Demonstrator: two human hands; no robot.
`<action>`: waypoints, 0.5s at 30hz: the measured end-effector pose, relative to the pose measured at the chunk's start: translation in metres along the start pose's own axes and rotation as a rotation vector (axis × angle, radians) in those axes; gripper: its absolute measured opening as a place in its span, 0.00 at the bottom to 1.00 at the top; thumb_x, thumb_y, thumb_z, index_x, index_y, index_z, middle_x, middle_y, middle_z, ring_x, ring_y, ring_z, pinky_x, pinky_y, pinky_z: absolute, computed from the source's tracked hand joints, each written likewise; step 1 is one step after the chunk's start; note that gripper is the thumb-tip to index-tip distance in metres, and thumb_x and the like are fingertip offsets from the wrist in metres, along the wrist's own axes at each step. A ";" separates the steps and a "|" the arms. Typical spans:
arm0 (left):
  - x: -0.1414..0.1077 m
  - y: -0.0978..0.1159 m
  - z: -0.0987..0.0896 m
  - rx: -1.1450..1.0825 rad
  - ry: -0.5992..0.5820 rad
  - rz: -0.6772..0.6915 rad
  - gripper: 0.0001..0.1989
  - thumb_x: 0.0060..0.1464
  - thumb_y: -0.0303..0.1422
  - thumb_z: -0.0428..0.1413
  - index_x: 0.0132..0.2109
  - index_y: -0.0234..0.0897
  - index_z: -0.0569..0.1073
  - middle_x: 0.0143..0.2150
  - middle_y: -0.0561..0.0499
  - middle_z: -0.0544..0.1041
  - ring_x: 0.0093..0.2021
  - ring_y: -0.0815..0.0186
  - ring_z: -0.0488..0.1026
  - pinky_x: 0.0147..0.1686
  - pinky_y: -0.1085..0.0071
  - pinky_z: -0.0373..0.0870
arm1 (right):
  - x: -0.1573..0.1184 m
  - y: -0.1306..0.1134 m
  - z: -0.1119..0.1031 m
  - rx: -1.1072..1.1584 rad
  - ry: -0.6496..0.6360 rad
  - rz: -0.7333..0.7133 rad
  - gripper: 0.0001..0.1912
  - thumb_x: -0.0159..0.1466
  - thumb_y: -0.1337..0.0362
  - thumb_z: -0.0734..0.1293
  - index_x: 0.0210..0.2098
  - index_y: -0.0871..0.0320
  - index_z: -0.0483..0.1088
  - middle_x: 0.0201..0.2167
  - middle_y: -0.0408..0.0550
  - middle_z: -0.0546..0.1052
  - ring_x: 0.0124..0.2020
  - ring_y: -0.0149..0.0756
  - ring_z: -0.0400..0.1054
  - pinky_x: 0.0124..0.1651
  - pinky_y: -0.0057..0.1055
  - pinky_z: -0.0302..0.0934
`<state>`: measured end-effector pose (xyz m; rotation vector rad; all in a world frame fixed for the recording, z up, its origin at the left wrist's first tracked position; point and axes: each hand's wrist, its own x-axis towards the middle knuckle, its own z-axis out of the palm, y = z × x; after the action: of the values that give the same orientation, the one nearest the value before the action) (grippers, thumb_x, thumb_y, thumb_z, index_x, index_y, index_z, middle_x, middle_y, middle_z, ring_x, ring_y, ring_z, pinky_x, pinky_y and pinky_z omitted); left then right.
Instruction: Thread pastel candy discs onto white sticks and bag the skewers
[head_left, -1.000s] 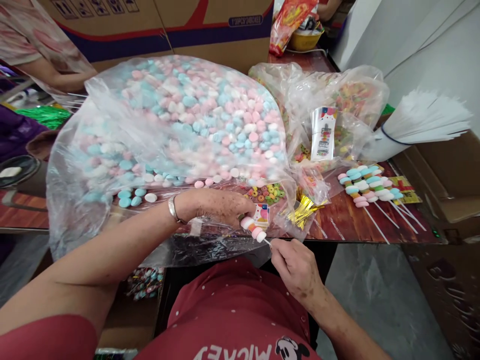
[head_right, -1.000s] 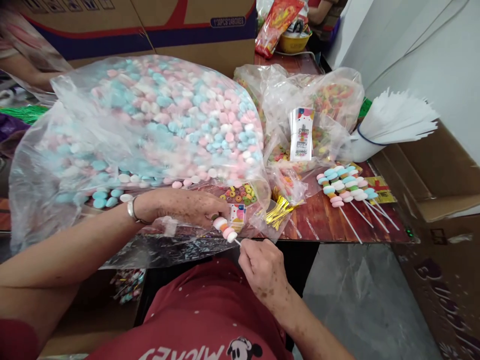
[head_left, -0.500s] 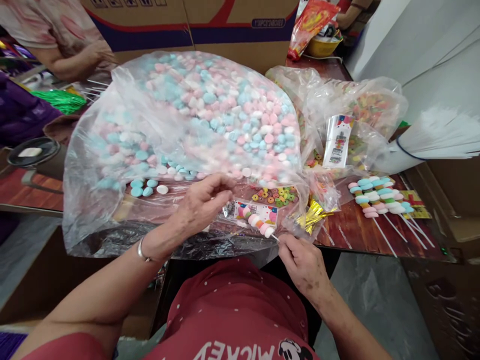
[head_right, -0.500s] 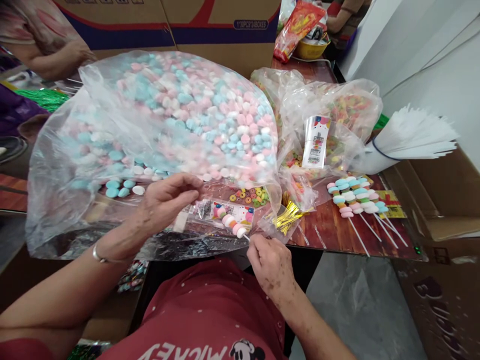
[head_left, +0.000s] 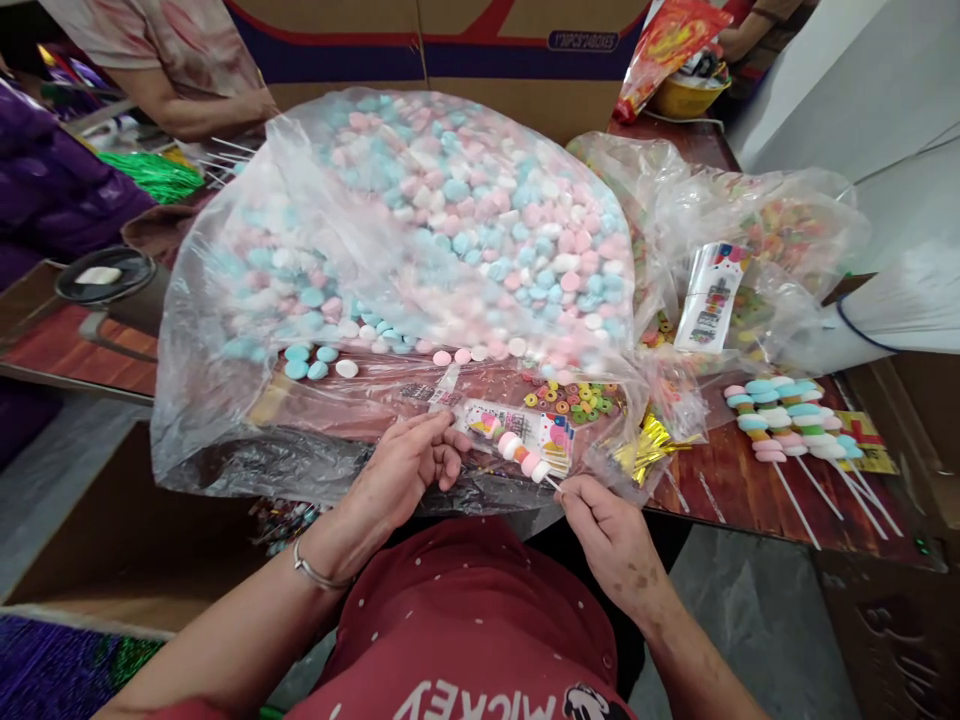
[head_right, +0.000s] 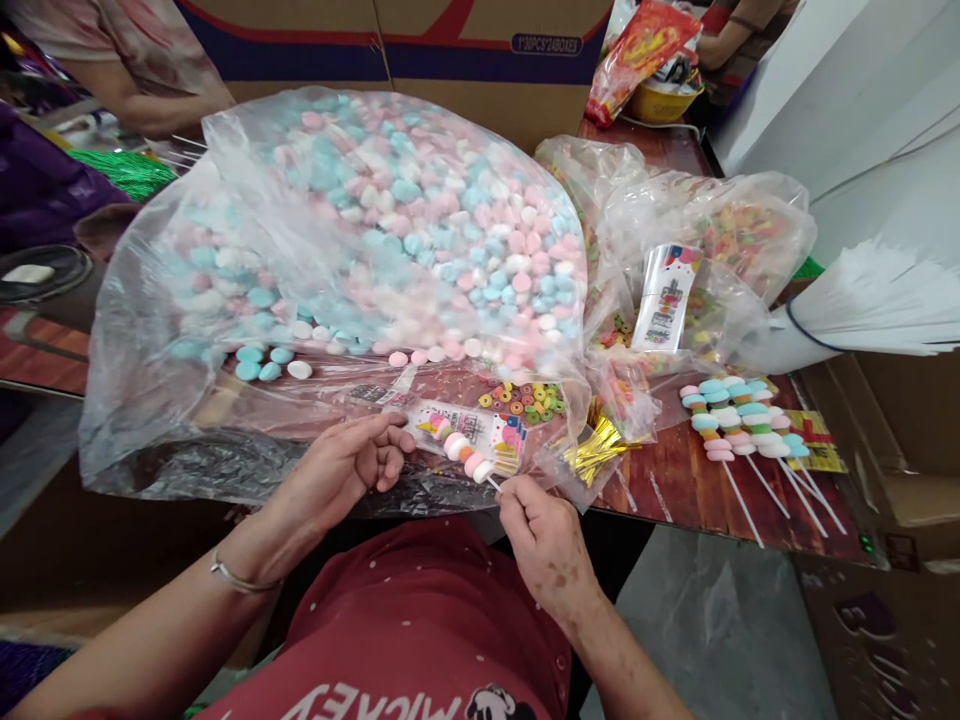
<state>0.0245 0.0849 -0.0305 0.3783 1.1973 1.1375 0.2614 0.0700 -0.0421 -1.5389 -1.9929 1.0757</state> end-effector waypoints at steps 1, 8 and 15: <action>0.004 0.001 0.001 0.004 0.009 0.014 0.22 0.37 0.46 0.68 0.27 0.31 0.70 0.24 0.50 0.74 0.15 0.74 0.64 0.11 0.79 0.54 | 0.000 0.000 0.001 -0.003 0.002 -0.010 0.17 0.68 0.57 0.55 0.28 0.57 0.65 0.20 0.38 0.63 0.22 0.27 0.58 0.27 0.24 0.53; 0.020 0.005 0.012 -0.039 0.069 -0.002 0.25 0.33 0.44 0.71 0.24 0.35 0.64 0.15 0.60 0.62 0.11 0.81 0.49 0.11 0.82 0.39 | -0.003 -0.001 0.002 -0.079 0.084 -0.208 0.14 0.69 0.65 0.56 0.30 0.58 0.68 0.20 0.38 0.65 0.21 0.26 0.59 0.26 0.22 0.54; 0.031 -0.001 0.028 -0.210 0.164 0.262 0.11 0.35 0.31 0.66 0.25 0.32 0.72 0.23 0.54 0.74 0.21 0.74 0.68 0.22 0.79 0.64 | -0.005 -0.005 0.009 -0.272 0.330 -0.523 0.10 0.67 0.71 0.58 0.33 0.58 0.69 0.21 0.42 0.71 0.22 0.30 0.61 0.29 0.27 0.54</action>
<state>0.0471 0.1192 -0.0370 0.2904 1.1789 1.5313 0.2536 0.0621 -0.0435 -1.1133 -2.1790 0.3341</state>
